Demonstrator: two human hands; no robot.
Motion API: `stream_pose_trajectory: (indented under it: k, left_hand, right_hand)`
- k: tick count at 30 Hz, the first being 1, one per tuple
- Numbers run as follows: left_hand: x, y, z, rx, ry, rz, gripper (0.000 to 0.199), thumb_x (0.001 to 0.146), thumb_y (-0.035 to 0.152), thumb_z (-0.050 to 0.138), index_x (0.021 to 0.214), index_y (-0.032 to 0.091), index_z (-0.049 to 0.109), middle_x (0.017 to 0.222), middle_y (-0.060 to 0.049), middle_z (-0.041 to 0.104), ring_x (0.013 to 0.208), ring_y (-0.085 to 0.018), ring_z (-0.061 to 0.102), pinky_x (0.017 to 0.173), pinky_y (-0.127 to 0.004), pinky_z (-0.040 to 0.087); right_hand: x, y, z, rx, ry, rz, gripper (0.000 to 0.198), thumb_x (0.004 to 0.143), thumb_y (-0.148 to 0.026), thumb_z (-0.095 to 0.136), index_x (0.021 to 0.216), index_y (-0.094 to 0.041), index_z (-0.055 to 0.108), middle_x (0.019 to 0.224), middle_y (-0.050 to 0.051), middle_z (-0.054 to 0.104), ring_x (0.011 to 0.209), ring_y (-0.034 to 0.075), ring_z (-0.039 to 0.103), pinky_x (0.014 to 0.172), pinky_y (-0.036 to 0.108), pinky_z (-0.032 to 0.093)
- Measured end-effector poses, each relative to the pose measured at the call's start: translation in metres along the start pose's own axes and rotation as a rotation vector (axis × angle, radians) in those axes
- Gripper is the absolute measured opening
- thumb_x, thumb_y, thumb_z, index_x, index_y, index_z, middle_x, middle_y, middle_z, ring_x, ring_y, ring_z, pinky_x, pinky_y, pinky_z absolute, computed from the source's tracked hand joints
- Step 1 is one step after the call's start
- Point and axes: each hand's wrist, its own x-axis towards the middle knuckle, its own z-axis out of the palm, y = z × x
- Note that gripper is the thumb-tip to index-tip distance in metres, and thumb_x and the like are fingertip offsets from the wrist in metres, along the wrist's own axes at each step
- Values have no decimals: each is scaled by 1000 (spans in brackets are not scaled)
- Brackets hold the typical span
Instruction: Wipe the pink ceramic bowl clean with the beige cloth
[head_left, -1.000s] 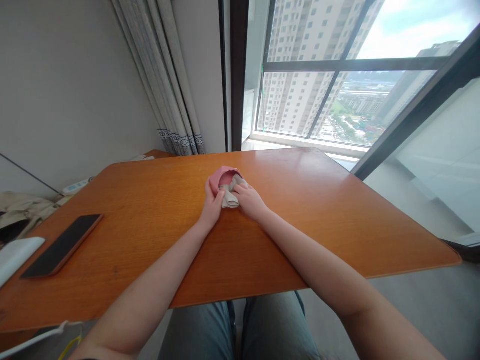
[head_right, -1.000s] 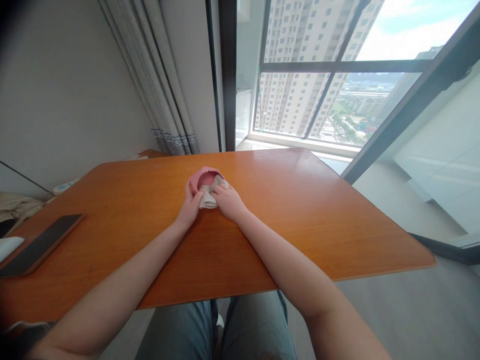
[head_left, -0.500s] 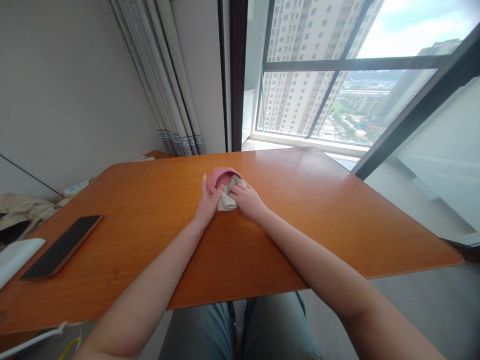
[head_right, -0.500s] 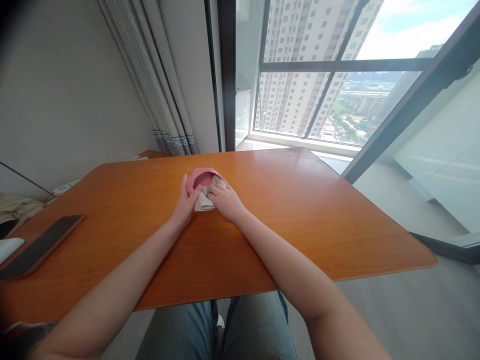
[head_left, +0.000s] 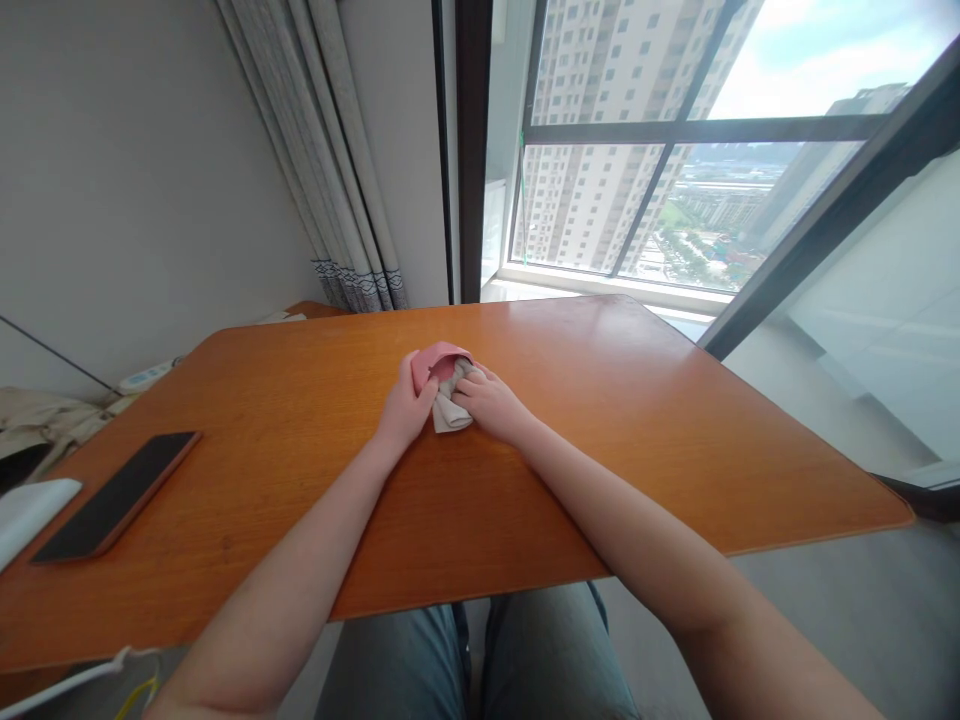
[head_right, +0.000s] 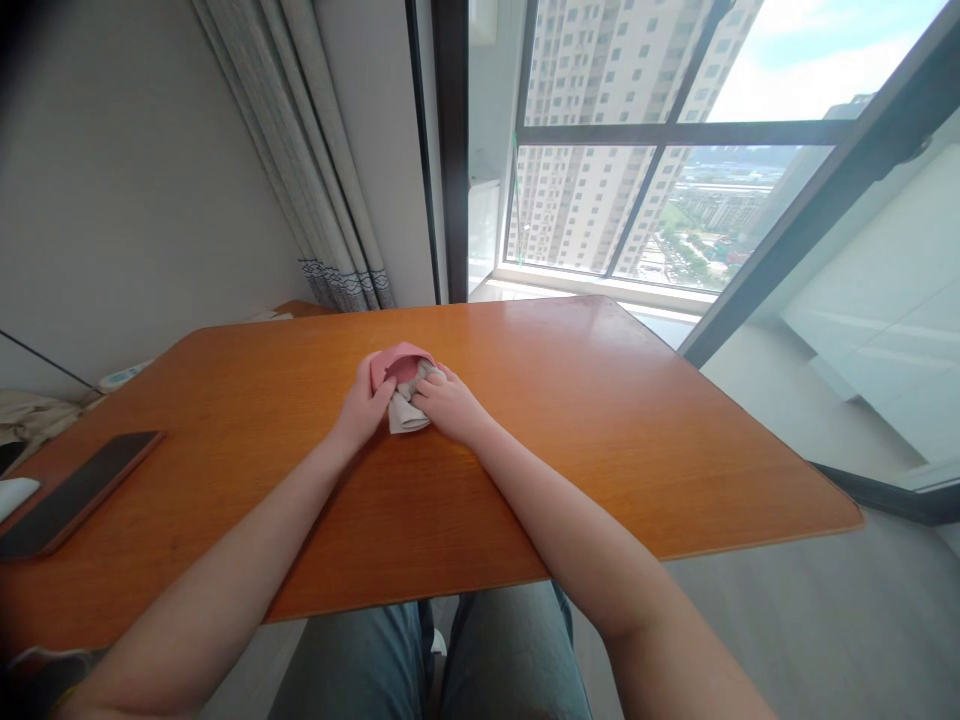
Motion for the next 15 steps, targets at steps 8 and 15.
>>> stream_pose_trajectory:
  k: [8,15]
  left_hand:
    - [-7,7,21,-264,134,-80,52,79,37,57,125,20,39,127,-10,52,117,-23,51,102,-38,39]
    - [2,9,-10,10,-102,66,47,78,34,58,122,21,49,117,-9,59,111,-27,55,101,-44,39]
  right_hand:
    - [1,-1,-1,128,12,90,17,89,-21,51,94,-18,67,90,7,59,92,20,49,100,39,36]
    - [-2,5,1,121,-52,-14,17,91,-20,49,95,-18,66,93,6,60,96,19,50,100,35,37]
